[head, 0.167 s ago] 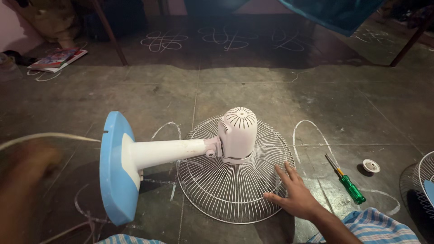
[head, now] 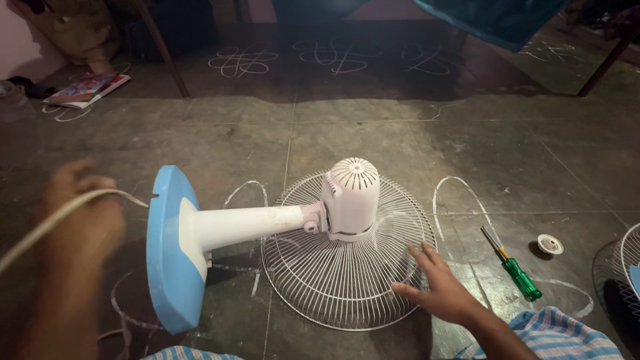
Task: The person uses a screwdriver to remove a screw from the neck of a table fan, then detaches the motor housing from the stand. The removed screw and a small plastic piece are placed on the floor.
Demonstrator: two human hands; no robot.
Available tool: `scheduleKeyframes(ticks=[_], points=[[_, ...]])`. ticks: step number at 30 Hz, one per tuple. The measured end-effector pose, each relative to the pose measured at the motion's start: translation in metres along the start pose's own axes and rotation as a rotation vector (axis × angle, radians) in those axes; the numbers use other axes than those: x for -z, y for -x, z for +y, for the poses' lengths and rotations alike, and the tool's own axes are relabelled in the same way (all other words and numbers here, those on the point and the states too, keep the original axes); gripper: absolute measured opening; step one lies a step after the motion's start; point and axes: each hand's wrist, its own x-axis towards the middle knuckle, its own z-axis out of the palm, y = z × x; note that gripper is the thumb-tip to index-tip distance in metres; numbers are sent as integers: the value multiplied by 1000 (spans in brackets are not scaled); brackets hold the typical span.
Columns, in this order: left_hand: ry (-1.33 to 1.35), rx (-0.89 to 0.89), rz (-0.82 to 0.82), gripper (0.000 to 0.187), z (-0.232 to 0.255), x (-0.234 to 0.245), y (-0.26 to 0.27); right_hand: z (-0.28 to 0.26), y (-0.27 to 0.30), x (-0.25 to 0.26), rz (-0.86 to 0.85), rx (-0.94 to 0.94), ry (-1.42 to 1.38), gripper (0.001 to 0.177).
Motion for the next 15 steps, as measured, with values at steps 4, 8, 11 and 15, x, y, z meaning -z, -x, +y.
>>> scheduleKeyframes(ticks=[4, 8, 11, 15], points=[[-51, 92, -46, 67, 16, -5, 50, 1, 15, 11, -18, 23, -114, 107], [595, 385, -107, 91, 7, 21, 81, 5, 22, 18, -16, -10, -73, 106], [913, 536, -161, 89, -11, 32, 97, 7, 18, 19, -34, -25, -67, 105], [938, 582, -228, 87, -37, 38, 123, 9, 13, 11, -95, -45, -28, 105]])
